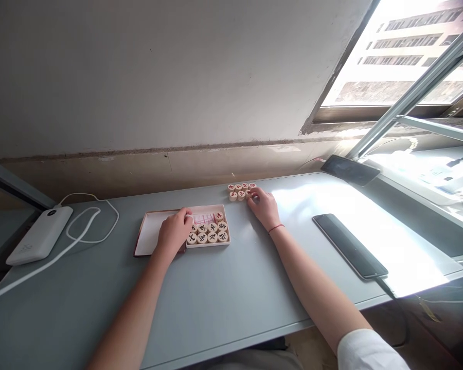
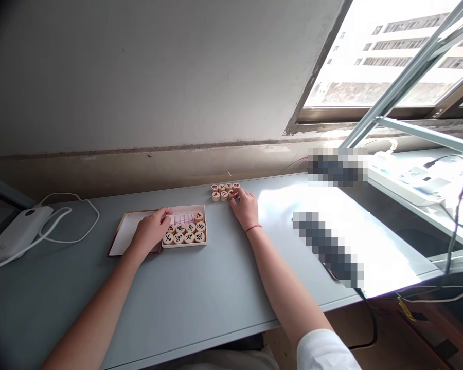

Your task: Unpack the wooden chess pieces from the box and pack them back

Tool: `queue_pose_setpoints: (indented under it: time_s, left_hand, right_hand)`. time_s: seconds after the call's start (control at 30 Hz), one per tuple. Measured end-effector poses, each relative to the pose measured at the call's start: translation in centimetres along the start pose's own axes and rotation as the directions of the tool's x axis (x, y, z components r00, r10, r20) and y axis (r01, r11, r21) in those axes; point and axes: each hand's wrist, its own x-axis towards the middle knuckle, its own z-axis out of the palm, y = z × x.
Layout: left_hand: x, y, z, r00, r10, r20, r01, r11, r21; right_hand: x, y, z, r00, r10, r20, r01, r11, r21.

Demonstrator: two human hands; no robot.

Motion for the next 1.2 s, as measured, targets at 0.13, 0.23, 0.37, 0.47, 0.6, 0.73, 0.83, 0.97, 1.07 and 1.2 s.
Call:
queue_pose_setpoints:
  time_s: [0.13, 0.23, 0.37, 0.47, 0.6, 0.73, 0.83, 0.97, 1.07, 1.2]
  left_hand:
    - [-0.1, 0.1, -0.3, 1.000, -0.019, 0.023, 0.019, 1.000, 0.003]
    - [-0.2, 0.2, -0.6, 0.999, -0.022, 0.044, 0.022, 1.000, 0.019]
    - [-0.4, 0.4, -0.7, 0.998, -0.029, 0.064, 0.026, 0.999, 0.038]
    - [-0.6, 0.9, -0.4, 0.999, 0.016, -0.047, -0.011, 0.994, 0.110]
    - [-0.8, 1.6, 0.3, 0.958, 0.152, -0.243, -0.101, 0.973, 0.209]
    - [-0.8, 1.8, 0.9, 0.949, 0.235, -0.209, -0.196, 0.962, 0.191]
    - [-0.9, 2.1, 1.3, 0.930, 0.316, -0.185, -0.283, 0.941, 0.184]
    - [-1.2, 2.9, 1.7, 0.914, 0.383, -0.135, -0.358, 0.917, 0.178]
    - [-1.3, 3.3, 2.0, 0.908, 0.410, -0.091, -0.393, 0.906, 0.156]
    - [-1.0, 3.6, 2.3, 0.903, 0.423, -0.070, -0.412, 0.901, 0.137]
  right_hand:
    - [-0.3, -0.7, -0.6, 0.998, -0.039, -0.048, 0.041, 0.999, 0.034]
    - [-0.9, -2.6, -1.1, 0.991, -0.121, -0.062, 0.128, 0.984, 0.123]
    - [-2.0, -5.8, -1.1, 0.954, -0.276, 0.119, 0.230, 0.925, 0.301]
    - [-2.6, -7.2, -0.6, 0.891, -0.381, 0.246, 0.281, 0.890, 0.359]
    - [-2.9, -7.4, -0.2, 0.833, -0.426, 0.352, 0.305, 0.886, 0.351]
    - [-2.9, -7.1, -0.4, 0.838, -0.407, 0.362, 0.306, 0.902, 0.305]
    - [-2.9, -7.1, -0.6, 0.848, -0.396, 0.354, 0.321, 0.913, 0.251]
    - [-2.9, -7.2, -0.6, 0.831, -0.392, 0.394, 0.318, 0.917, 0.242]
    - [-2.9, -7.1, -0.5, 0.835, -0.380, 0.397, 0.281, 0.916, 0.287]
    - [-2.7, -6.8, -0.6, 0.842, -0.398, 0.364, 0.276, 0.898, 0.344]
